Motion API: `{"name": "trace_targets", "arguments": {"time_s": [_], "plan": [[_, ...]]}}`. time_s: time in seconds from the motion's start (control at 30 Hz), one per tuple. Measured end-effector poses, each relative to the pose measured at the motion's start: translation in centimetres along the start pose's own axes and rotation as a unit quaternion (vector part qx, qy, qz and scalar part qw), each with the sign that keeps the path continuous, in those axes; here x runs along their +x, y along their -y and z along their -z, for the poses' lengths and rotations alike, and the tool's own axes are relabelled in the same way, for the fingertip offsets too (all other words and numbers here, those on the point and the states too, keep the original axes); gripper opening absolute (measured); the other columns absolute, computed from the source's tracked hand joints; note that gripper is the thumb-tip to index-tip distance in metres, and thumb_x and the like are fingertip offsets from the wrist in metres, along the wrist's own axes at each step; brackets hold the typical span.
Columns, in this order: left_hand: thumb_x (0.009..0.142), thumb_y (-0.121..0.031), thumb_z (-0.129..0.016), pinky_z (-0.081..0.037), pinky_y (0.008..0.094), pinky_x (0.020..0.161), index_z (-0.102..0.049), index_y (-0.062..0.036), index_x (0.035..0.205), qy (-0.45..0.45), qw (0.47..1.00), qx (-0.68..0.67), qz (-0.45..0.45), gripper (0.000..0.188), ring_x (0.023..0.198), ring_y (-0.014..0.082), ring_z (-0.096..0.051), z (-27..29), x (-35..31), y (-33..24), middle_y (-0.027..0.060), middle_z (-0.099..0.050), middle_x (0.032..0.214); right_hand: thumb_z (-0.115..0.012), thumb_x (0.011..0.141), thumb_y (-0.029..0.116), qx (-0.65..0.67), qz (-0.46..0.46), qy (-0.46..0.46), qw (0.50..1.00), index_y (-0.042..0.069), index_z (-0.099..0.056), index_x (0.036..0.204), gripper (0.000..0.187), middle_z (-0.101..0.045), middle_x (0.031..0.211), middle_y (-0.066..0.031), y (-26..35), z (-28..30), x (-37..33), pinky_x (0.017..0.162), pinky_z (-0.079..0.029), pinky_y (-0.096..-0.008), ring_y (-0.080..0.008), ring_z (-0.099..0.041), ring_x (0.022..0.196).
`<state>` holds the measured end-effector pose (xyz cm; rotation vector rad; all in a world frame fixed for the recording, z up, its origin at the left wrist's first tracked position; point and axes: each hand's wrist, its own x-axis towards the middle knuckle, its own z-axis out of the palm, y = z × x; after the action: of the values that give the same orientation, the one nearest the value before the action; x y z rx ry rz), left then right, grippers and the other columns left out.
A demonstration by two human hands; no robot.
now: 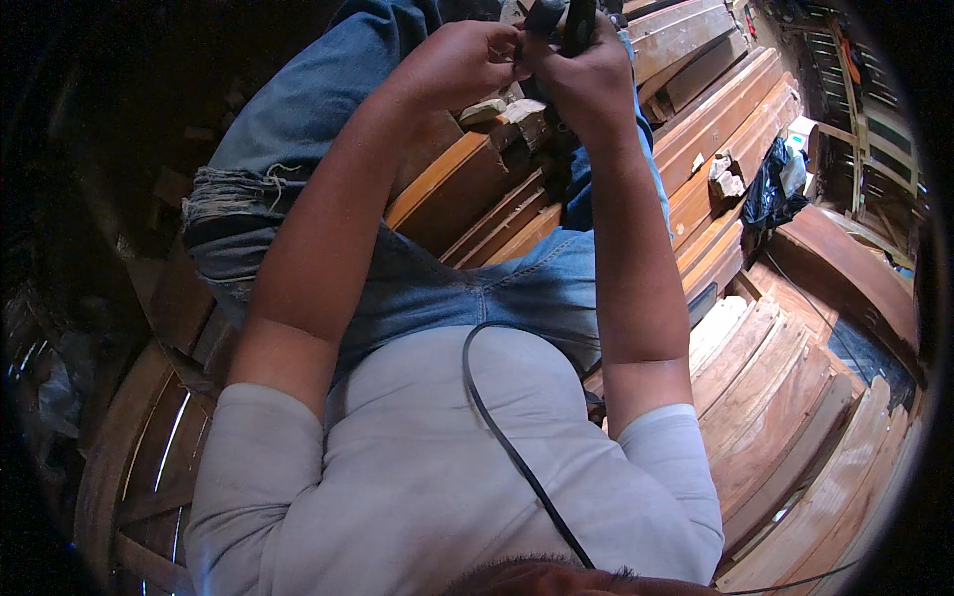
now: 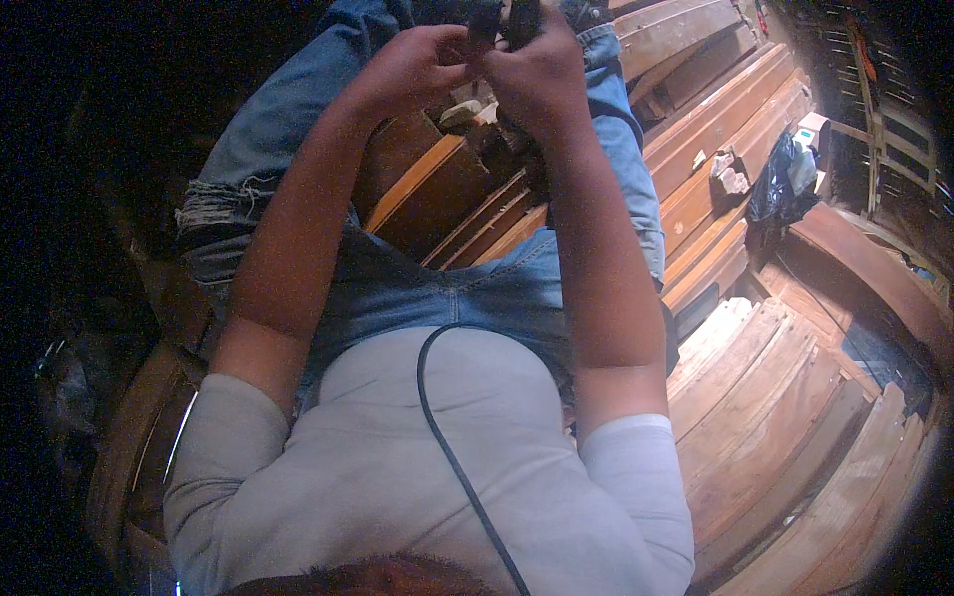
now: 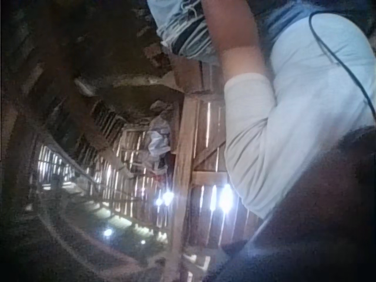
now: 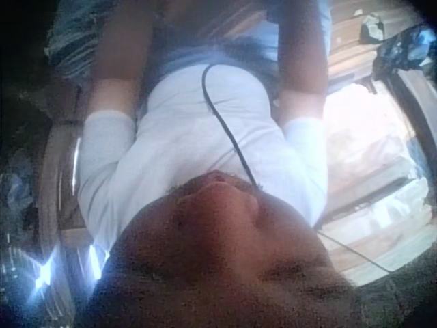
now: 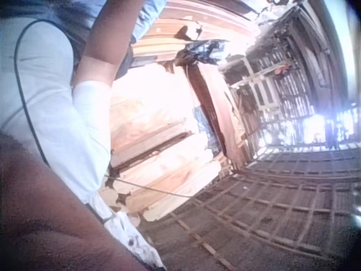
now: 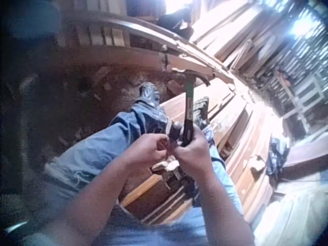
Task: The person sits on a wooden floor and uses a chisel and hammer to carve a small piece of wood held between their legs. They repeatedly strike the chisel to shape the wood, occasionally adjusting the piece and the tool.
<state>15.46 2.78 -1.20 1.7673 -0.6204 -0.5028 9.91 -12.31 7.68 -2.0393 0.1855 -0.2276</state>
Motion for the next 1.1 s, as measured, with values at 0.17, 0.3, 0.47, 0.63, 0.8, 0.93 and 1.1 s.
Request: {"name": "trace_targets", "arguments": {"time_s": [0.17, 0.3, 0.47, 0.63, 0.8, 0.93, 1.1], "plan": [[0.092, -0.016, -0.077, -0.059, 0.0397, 0.088, -0.072, -0.0055, 0.118, -0.054, 0.990, 0.132, 0.013, 0.028, 0.100, 0.0259, -0.076, 0.8, 0.7, 0.6, 0.0151, -0.077, 0.112, -0.078, 0.095, 0.018, -0.062, 0.057, 0.057, 0.995, 0.002, -0.069, 0.118, 0.029, -0.075, 0.101, -0.0096, -2.1, 0.8, -1.0, 0.075, -0.062, -0.0270, -0.0165, -0.076, 0.086], [0.090, -0.017, -0.079, -0.058, 0.0399, 0.088, -0.073, -0.0061, 0.116, -0.070, 0.982, 0.165, 0.051, 0.029, 0.100, 0.0252, -0.075, 2.0, 1.1, 2.8, 0.0146, -0.077, 0.109, -0.073, 0.099, 0.020, -0.081, 0.017, 0.042, 0.996, 0.004, -0.066, 0.112, 0.022, -0.072, 0.091, -0.0058, -3.6, 2.8, -2.9, 0.058, -0.053, -0.0236, -0.0099, -0.066, 0.068], [0.092, -0.019, -0.079, -0.056, 0.0369, 0.088, -0.073, -0.0082, 0.113, -0.084, 0.996, -0.006, 0.023, 0.024, 0.096, 0.0224, -0.073, 2.2, 1.0, 7.2, 0.0104, -0.076, 0.103, -0.069, 0.101, 0.023, 0.084, -0.218, 0.016, 0.972, 0.003, -0.065, 0.113, 0.023, -0.065, 0.085, -0.0008, -7.0, 5.4, -7.4, 0.067, -0.049, -0.0282, -0.0100, -0.060, 0.074], [0.091, -0.022, -0.077, -0.059, 0.0402, 0.081, -0.069, -0.0006, 0.115, -0.046, 0.995, -0.014, 0.088, 0.033, 0.087, 0.0258, -0.073, 2.9, -0.7, -0.5, 0.0144, -0.077, 0.093, -0.065, 0.104, 0.022, 0.048, -0.234, -0.020, 0.971, 0.004, -0.062, 0.114, 0.021, -0.060, 0.083, 0.0038, -11.9, 7.7, -13.0, 0.062, -0.045, -0.0253, -0.0060, -0.053, 0.070], [0.094, -0.018, -0.077, -0.055, 0.0354, 0.087, -0.071, -0.0106, 0.113, -0.066, 0.993, 0.100, -0.002, 0.021, 0.095, 0.0181, -0.070, 3.6, -4.6, -4.6, 0.0084, -0.075, 0.102, -0.062, 0.106, 0.024, 0.102, -0.289, -0.019, 0.952, 0.008, -0.056, 0.105, 0.017, -0.050, 0.071, 0.0048, -12.4, 8.2, -16.2, 0.047, -0.041, -0.0246, -0.0061, -0.046, 0.053], [0.097, -0.018, -0.075, -0.057, 0.0336, 0.089, -0.070, -0.0074, 0.118, -0.073, 0.995, -0.041, 0.056, 0.024, 0.100, 0.0167, -0.070, 3.4, -6.9, -2.4, 0.0076, -0.075, 0.109, -0.061, 0.107, 0.025, 0.113, -0.301, -0.023, 0.947, 0.010, -0.053, 0.102, 0.018, -0.046, 0.066, 0.0048, -12.7, 7.3, -16.8, 0.044, -0.039, -0.0246, -0.0066, -0.042, 0.048], [0.097, -0.016, -0.075, -0.061, 0.0307, 0.091, -0.068, -0.0042, 0.118, -0.115, 0.958, -0.204, 0.167, 0.025, 0.105, 0.0164, -0.070, 2.8, -6.5, 0.9, 0.0070, -0.074, 0.112, -0.062, 0.106, 0.026, 0.149, -0.287, 0.002, 0.946, 0.007, -0.057, 0.110, 0.020, -0.054, 0.076, 0.0050, -13.4, 6.8, -16.6, 0.046, -0.041, -0.0239, -0.0052, -0.049, 0.054]]}}
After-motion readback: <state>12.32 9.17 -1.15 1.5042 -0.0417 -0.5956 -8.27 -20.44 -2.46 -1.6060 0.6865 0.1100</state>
